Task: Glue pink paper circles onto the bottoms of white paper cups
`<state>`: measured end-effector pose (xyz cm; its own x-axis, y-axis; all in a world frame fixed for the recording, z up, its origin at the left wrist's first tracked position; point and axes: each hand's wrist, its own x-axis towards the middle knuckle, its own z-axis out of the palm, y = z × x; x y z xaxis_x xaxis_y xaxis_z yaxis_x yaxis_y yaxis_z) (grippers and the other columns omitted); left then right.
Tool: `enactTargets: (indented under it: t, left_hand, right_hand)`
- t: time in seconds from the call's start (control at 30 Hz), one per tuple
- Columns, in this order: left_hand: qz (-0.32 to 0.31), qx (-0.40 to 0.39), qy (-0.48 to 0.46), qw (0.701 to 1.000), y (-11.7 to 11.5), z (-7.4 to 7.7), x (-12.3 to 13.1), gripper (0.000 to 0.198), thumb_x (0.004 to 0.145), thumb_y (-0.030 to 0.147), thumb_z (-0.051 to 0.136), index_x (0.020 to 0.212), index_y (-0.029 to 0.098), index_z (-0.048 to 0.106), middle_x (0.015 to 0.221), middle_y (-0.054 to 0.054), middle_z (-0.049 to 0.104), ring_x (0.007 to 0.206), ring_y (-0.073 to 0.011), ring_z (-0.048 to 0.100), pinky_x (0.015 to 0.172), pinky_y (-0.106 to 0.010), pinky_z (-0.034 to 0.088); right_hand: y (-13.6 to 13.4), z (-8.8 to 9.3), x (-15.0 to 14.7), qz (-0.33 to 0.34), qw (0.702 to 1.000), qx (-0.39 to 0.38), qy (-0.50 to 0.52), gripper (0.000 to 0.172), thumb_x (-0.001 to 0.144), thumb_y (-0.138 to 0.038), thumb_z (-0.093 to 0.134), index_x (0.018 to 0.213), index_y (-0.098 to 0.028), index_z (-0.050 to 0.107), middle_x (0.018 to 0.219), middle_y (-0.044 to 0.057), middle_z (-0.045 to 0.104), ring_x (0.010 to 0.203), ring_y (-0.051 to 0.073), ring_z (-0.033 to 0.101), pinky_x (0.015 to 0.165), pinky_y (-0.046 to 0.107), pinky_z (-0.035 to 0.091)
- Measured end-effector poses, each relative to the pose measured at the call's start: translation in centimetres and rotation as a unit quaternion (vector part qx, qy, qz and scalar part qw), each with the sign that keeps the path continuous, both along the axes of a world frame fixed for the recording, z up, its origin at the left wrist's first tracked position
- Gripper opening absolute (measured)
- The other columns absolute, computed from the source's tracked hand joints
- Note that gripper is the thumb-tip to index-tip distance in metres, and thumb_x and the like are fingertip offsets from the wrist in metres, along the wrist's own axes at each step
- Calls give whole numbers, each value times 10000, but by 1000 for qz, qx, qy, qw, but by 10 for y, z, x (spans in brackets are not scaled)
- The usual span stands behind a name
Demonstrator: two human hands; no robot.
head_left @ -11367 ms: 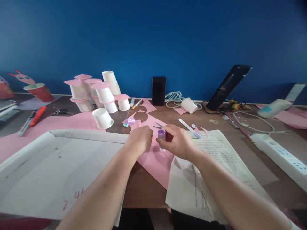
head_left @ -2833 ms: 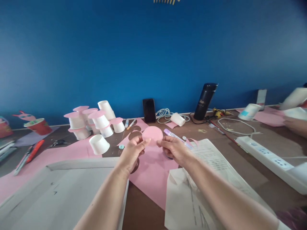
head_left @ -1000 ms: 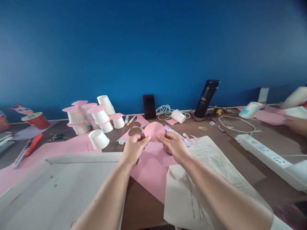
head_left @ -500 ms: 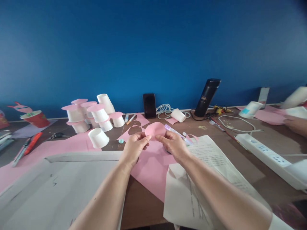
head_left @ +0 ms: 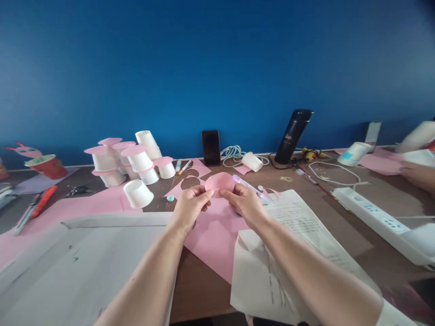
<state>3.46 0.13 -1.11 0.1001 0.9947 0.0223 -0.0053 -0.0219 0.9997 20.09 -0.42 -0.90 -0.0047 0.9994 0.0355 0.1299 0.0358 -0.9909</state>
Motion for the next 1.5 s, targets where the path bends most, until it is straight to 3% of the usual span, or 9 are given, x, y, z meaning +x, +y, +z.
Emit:
enactTargets:
  t: [0.27,0.8,0.97,1.13,1.5]
  left_hand:
    - [-6,2,1,1000,0,-1,0,262,743,426,664,727,167,623,571,21,523,535,-87,457,513,-208,353]
    - [17,11,53,998,-1,-1,3,326,708,489,675,810,180,670,678,4,560,643,-117,483,582,-227,393]
    - [0,-46,15,999,-5,1,9,344,664,472,718,829,175,660,770,-13,575,704,-122,496,602,-226,404]
    - [-24,-80,-20,996,-7,0,14,354,637,477,741,758,160,641,765,-22,588,644,-100,461,565,-218,373]
    - [-16,-62,11,998,-6,2,12,323,689,467,701,720,148,666,732,-40,602,624,-101,449,552,-221,361]
  right_hand:
    - [-2,2,-2,4,1000,-27,-3,275,721,-439,677,772,-179,603,467,-32,561,361,67,373,379,209,257]
    - [1,-6,-4,-2,999,32,-4,303,696,-422,704,728,-195,507,494,-73,468,421,75,369,421,224,273]
    - [-3,-3,-9,-32,998,38,45,316,688,-399,694,842,-187,518,558,-75,480,456,81,377,444,230,291]
    - [-7,2,-13,-46,995,50,79,327,700,-402,678,889,-181,529,624,-52,516,512,96,432,461,230,304]
    - [-5,-2,-9,-17,997,26,77,331,739,-500,655,763,-201,514,540,-64,455,438,72,349,423,218,254]
